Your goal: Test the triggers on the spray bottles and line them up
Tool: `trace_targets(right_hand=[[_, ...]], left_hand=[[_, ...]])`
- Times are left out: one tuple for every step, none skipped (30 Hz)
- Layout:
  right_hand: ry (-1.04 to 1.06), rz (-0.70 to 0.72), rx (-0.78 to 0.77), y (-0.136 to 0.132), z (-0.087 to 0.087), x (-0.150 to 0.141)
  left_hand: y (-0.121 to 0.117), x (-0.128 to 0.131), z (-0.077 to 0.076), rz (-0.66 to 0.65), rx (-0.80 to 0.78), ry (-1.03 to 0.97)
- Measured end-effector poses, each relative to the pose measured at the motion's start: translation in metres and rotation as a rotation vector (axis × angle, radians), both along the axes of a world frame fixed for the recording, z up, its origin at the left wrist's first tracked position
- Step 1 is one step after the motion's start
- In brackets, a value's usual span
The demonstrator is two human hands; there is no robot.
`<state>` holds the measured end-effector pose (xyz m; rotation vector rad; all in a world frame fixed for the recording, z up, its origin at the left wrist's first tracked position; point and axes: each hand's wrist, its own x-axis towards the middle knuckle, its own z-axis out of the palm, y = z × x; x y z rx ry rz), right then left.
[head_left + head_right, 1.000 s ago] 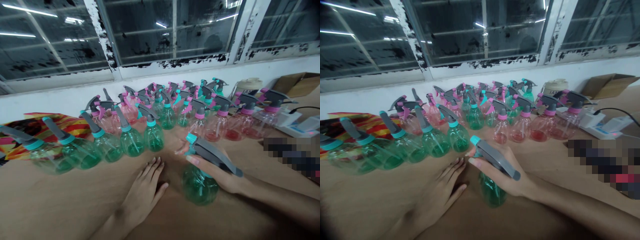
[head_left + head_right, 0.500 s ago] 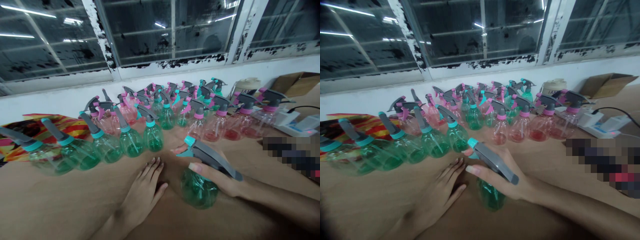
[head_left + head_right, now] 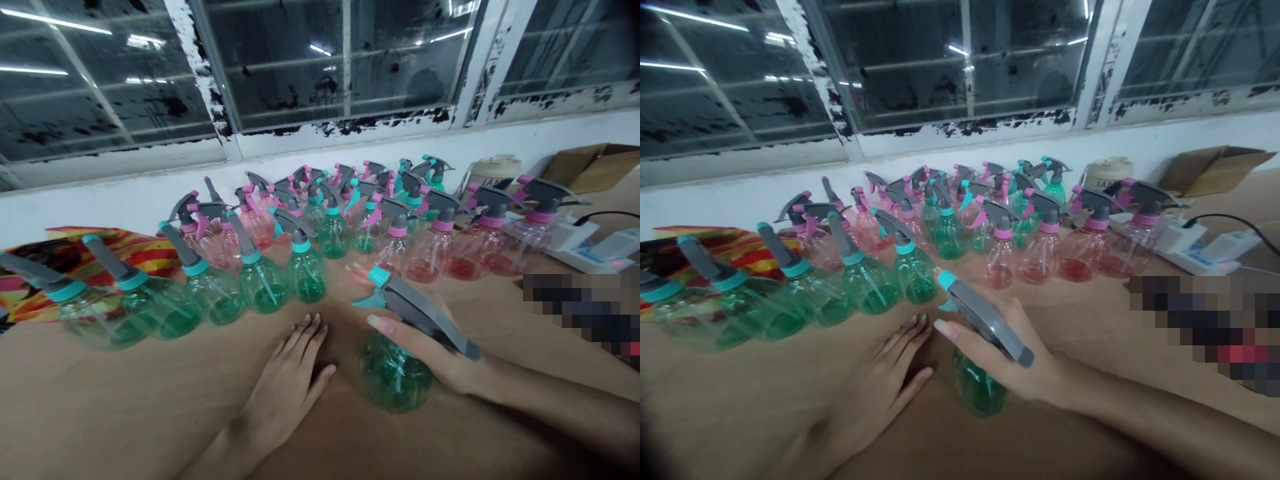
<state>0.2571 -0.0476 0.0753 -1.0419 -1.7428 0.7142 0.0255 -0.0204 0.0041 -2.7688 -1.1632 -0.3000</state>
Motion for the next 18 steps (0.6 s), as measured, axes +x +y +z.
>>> trace_targets(right_hand=[[0.005, 0.008, -0.001, 0.0002, -0.0001, 0.0001], [0.011, 0.018, -0.005, 0.0004, -0.0002, 0.0001], [0.018, 0.028, -0.008, 0.0007, -0.0002, 0.0000], [0.027, 0.037, -0.009, 0.0009, -0.0002, -0.0001], [0.038, 0.042, -0.007, 0.0011, 0.0000, -0.0002], [0.052, 0.047, -0.003, 0.0014, 0.0003, -0.0005], [0.070, 0.053, 0.003, 0.0016, 0.0006, -0.0007], [0.086, 0.063, 0.006, 0.0019, 0.0011, -0.0010], [0.099, 0.073, 0.008, 0.0021, 0.0016, -0.0013], [0.106, 0.082, 0.004, 0.0024, 0.0023, -0.0015], [0.108, 0.085, -0.004, 0.0026, 0.0031, -0.0017], [0.106, 0.085, -0.013, 0.0028, 0.0040, -0.0019], [0.103, 0.084, -0.016, 0.0029, 0.0051, -0.0021], [0.099, 0.085, -0.016, 0.0030, 0.0062, -0.0022], [0.094, 0.089, -0.007, 0.0031, 0.0073, -0.0022], [0.085, 0.092, 0.005, 0.0032, 0.0081, -0.0022], [0.074, 0.096, 0.019, 0.0034, 0.0085, -0.0021], [0.064, 0.098, 0.031, 0.0037, 0.0083, -0.0018]], left_hand=[[0.0000, -0.0001, 0.0001, 0.000, 0.001, -0.001], [0.0000, -0.0001, 0.0003, 0.000, 0.002, 0.003], [0.0001, -0.0001, 0.0004, 0.000, 0.006, 0.009], [0.0001, 0.0000, 0.0006, 0.000, 0.011, 0.016], [0.0001, 0.0000, 0.0007, -0.003, 0.016, 0.023], [0.0002, 0.0001, 0.0006, -0.008, 0.023, 0.025], [0.0002, 0.0001, 0.0005, -0.011, 0.030, 0.025], [0.0002, 0.0002, 0.0003, -0.013, 0.033, 0.023], [0.0002, 0.0002, 0.0000, -0.011, 0.034, 0.019], [0.0002, 0.0002, -0.0002, -0.009, 0.031, 0.016], [0.0001, 0.0002, -0.0003, -0.006, 0.027, 0.015], [0.0001, 0.0003, -0.0001, -0.005, 0.024, 0.015], [0.0000, 0.0004, 0.0002, -0.005, 0.023, 0.017], [-0.0001, 0.0005, 0.0008, -0.007, 0.021, 0.022], [-0.0002, 0.0006, 0.0015, -0.009, 0.021, 0.028], [-0.0004, 0.0007, 0.0022, -0.009, 0.023, 0.032], [-0.0004, 0.0009, 0.0027, -0.008, 0.025, 0.036], [-0.0005, 0.0010, 0.0029, -0.007, 0.025, 0.039]])
